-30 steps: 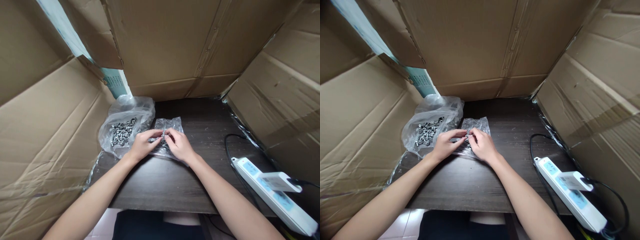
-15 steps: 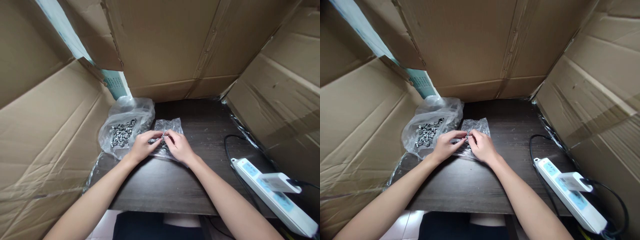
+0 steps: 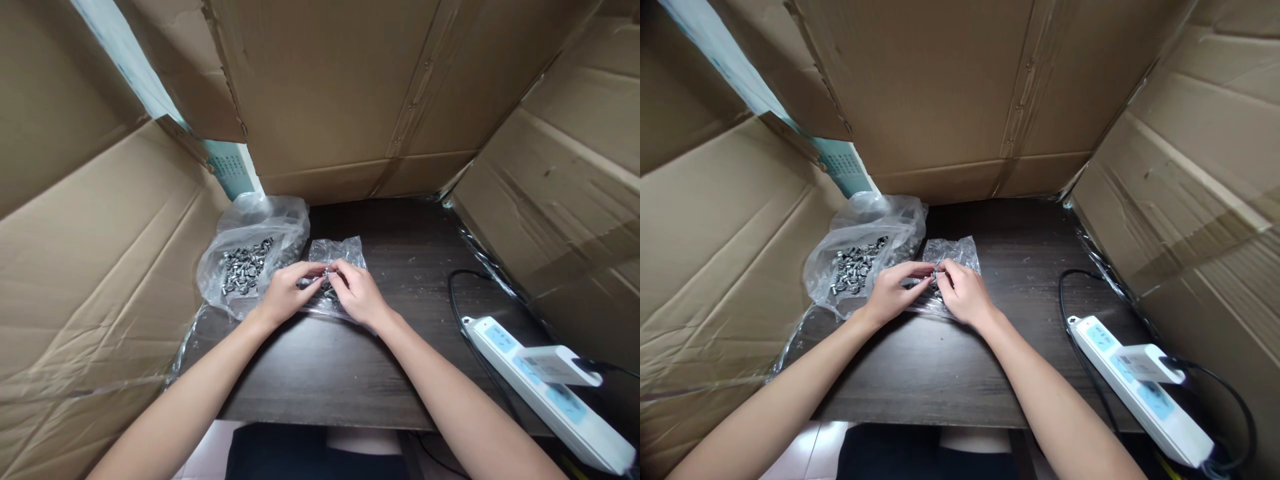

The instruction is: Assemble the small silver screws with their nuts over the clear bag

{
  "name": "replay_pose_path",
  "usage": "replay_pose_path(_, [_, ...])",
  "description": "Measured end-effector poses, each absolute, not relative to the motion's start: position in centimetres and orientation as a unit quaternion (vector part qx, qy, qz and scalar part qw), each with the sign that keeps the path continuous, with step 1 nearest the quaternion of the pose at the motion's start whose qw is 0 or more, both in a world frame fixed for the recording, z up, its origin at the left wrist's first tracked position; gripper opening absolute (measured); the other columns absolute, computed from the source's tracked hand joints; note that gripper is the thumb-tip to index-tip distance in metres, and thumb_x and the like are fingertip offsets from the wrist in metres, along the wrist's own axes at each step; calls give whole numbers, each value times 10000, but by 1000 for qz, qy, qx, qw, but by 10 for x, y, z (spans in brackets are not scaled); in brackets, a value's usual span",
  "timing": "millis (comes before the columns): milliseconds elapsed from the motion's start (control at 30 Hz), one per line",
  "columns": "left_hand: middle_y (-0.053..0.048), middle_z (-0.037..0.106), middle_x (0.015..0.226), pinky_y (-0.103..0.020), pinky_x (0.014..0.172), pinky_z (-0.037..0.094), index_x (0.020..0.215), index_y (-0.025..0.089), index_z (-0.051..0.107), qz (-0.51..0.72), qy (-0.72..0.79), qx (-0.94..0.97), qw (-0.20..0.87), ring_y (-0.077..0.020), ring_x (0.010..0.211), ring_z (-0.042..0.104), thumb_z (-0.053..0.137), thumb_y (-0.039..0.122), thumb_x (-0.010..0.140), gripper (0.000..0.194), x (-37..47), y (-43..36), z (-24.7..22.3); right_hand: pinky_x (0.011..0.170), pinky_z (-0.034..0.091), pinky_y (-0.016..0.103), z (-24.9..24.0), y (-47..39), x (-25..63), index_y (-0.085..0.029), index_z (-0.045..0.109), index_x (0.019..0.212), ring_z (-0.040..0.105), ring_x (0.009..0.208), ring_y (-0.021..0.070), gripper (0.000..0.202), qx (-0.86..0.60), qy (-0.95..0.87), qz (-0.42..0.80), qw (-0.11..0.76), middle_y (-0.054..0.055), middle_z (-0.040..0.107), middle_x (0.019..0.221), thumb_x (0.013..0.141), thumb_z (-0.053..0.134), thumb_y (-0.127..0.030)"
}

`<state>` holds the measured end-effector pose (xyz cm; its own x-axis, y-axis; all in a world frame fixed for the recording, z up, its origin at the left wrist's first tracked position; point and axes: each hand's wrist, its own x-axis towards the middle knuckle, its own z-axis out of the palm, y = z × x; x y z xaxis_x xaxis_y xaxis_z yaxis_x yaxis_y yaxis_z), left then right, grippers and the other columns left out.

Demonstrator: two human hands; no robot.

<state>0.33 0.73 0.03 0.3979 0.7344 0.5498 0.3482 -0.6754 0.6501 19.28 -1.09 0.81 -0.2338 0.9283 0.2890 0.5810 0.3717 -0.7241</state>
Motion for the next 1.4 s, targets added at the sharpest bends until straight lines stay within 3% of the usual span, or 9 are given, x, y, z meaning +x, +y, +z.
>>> replay_pose_path(267, [-49, 767, 1022, -285, 858, 613, 1127, 176, 701, 427, 339, 812, 208, -164, 900, 744, 664, 191, 919, 211, 3, 7, 0, 697, 405, 288, 7, -11, 193, -219, 579, 861, 614, 747, 182, 214, -504, -755, 235, 349, 27, 677, 829, 1003, 427, -272])
replay_pose_path(600, [-56, 766, 1042, -288, 864, 615, 1129, 172, 699, 432, 340, 808, 213, -162, 904, 745, 662, 174, 915, 217, 3, 8, 0, 647, 388, 276, 7, -11, 192, -219, 593, 941, 576, 683, 166, 124, -499, -755, 233, 356, 14, 660, 813, 972, 478, -255])
replay_pose_path(1067, [-57, 766, 1040, -297, 864, 613, 1124, 175, 699, 433, 344, 806, 213, -165, 894, 743, 657, 184, 915, 214, 3, 8, 1, 679, 409, 285, 9, -12, 192, -219, 600, 954, 608, 728, 178, 164, -505, -753, 237, 349, 33, 691, 865, 998, 452, -274])
replay_pose_path(1400, [-58, 758, 1042, -284, 829, 614, 1155, 181, 689, 425, 352, 804, 222, -157, 878, 730, 655, 182, 899, 258, 3, 9, -3, 617, 374, 268, 6, -10, 192, -219, 579, 947, 547, 641, 156, 84, -504, -755, 237, 345, -3, 632, 763, 943, 497, -237])
